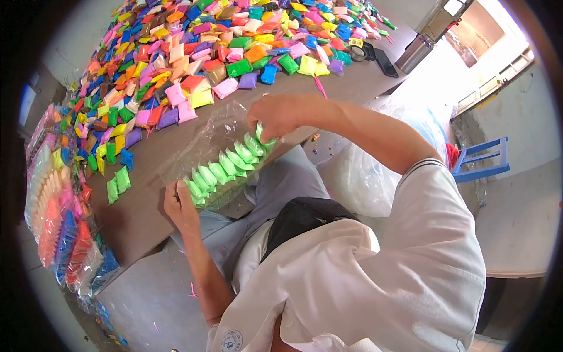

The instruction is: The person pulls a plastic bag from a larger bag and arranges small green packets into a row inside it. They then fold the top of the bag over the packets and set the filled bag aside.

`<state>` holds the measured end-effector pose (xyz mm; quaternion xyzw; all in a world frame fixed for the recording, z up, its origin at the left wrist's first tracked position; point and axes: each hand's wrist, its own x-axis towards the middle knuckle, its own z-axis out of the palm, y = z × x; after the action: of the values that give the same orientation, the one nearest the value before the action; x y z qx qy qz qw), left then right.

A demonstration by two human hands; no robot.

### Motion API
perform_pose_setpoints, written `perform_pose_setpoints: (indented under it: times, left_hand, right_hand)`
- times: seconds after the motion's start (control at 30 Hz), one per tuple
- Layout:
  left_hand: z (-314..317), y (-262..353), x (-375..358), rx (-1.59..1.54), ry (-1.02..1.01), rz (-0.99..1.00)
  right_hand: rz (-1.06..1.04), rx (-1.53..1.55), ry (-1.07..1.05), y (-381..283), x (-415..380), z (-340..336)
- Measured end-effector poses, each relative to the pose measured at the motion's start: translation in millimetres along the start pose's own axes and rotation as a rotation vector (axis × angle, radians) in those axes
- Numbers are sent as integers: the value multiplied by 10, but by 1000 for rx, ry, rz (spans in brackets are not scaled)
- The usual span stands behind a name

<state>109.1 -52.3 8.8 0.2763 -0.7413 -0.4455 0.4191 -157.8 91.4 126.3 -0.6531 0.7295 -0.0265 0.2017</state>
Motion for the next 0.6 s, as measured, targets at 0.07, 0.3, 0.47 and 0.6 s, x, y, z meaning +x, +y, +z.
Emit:
perform_pose_setpoints:
  times: [0.07, 0.3, 0.47, 0.6]
  left_hand:
    - [6, 2, -7, -3, 3, -1]
    - [13, -27, -9, -10, 5, -3]
    - [22, -76, -9, -26, 15, 8]
    - [6, -43, -2, -8, -2, 6]
  right_hand:
    - [-7, -19, 34, 2, -26, 17]
    - [56, -108, -14, -44, -10, 18]
    - [49, -76, 6, -33, -32, 5]
    - [80, 61, 86, -88, -67, -169]
